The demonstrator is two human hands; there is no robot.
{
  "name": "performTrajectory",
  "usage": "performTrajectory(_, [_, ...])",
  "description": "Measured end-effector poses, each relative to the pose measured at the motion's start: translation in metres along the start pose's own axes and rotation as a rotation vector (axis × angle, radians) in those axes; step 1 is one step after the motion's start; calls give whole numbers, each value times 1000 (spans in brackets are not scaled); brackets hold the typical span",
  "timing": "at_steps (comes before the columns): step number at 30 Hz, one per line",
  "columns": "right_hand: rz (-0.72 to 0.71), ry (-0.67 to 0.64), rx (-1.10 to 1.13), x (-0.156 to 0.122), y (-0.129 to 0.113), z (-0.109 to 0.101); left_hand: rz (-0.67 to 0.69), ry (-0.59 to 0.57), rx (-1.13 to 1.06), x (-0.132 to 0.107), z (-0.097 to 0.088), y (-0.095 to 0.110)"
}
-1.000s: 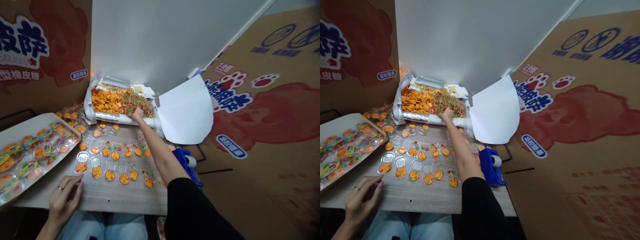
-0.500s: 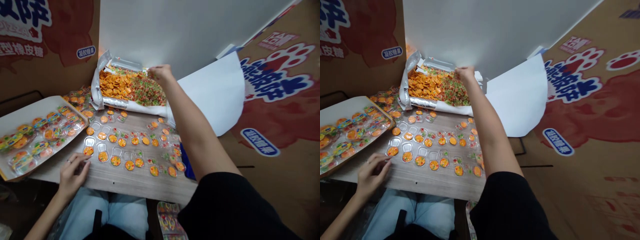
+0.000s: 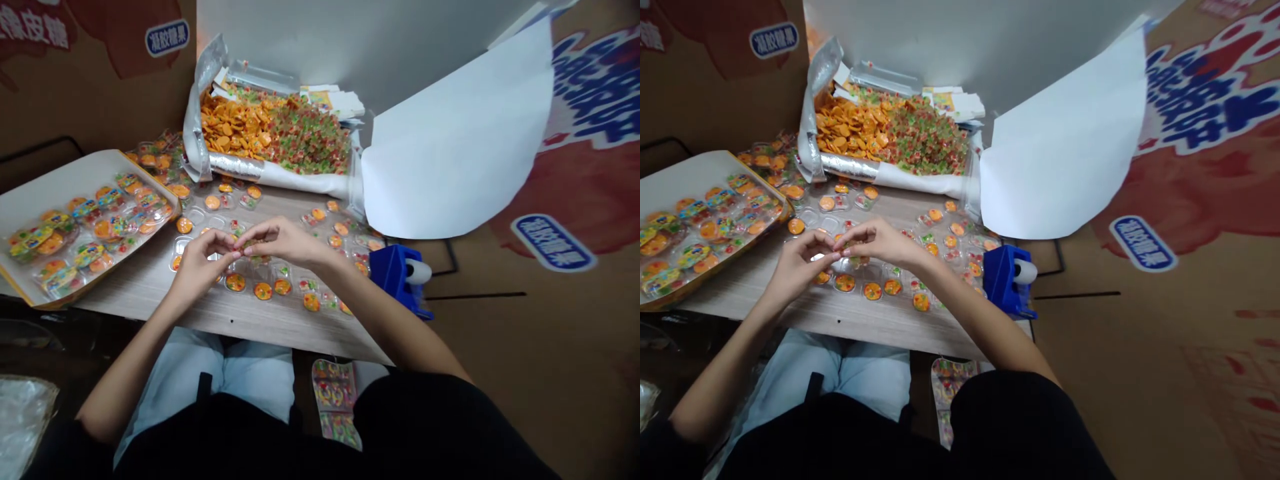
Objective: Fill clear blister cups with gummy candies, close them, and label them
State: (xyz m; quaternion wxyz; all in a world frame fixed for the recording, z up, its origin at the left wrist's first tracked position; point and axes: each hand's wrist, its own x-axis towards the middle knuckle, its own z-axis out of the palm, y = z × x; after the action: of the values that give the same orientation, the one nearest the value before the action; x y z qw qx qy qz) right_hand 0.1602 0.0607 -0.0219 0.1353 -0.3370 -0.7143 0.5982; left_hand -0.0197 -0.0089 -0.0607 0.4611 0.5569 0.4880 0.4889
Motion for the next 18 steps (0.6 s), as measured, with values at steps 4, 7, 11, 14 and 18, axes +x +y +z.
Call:
performTrajectory(4, [28,126,-35,-6,9,1,24,79,187,-4,1,-7])
performTrajectory(7, [80,200,-76,-6,15,5,88,63,546,-7,4,-9])
performTrajectory(11, [95,208,-202,-3,21,9,144,-12,907,-10,11,-10])
performTrajectory(14, [58,179,-330,-1,24,10,141,-39,999,-13,14,-12])
performTrajectory(18, [57,186,-417,-2,27,8,143,-71,1014,-13,13,-16])
